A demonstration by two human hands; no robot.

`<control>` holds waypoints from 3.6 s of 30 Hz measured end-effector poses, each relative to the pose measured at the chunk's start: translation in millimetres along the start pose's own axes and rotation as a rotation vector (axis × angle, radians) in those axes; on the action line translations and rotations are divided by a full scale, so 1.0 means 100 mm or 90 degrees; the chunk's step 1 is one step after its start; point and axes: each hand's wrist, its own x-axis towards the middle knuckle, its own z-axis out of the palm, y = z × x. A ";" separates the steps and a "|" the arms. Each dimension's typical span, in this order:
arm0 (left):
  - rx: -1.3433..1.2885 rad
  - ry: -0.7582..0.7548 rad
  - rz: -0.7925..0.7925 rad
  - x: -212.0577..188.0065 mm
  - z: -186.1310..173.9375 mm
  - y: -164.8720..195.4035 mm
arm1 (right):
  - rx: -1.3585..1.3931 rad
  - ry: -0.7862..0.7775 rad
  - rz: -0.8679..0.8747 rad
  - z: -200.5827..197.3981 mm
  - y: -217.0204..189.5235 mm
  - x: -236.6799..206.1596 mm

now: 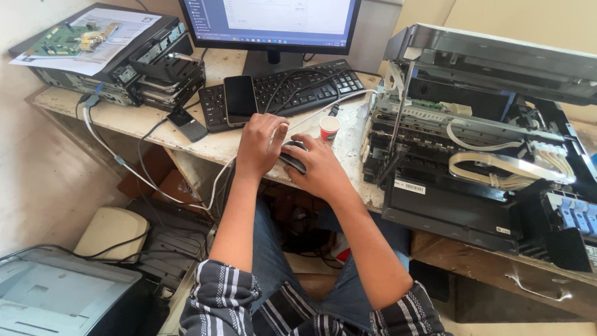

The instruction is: The person repairs an inkjet printer at a workbench, using a screwdriver to loosen and remove screws from the printer's internal components while holding the printer steady. They then operate the computer mouse and keyboard, appearing to check the printer's status on the monitor.

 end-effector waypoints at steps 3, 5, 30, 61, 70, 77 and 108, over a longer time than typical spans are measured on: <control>0.004 -0.001 -0.001 0.00 0.00 0.00 | -0.009 -0.003 0.002 -0.01 -0.01 0.00; 0.015 -0.001 -0.001 0.00 0.01 -0.01 | -0.014 -0.002 0.000 -0.02 -0.01 0.00; 0.009 -0.009 -0.006 -0.03 0.01 -0.03 | -0.019 -0.005 0.004 -0.02 -0.03 -0.01; 0.104 -0.002 -0.042 -0.04 0.09 -0.08 | -0.003 -0.013 0.035 -0.01 -0.02 -0.01; 0.109 -0.010 -0.045 -0.03 0.12 -0.09 | 0.001 -0.004 0.031 -0.02 -0.03 -0.01; 0.133 -0.023 -0.055 -0.03 0.12 -0.06 | 0.000 0.000 0.030 -0.03 -0.04 0.00; 0.062 -0.018 0.017 -0.07 0.01 0.07 | -0.030 -0.004 0.013 0.04 0.00 -0.04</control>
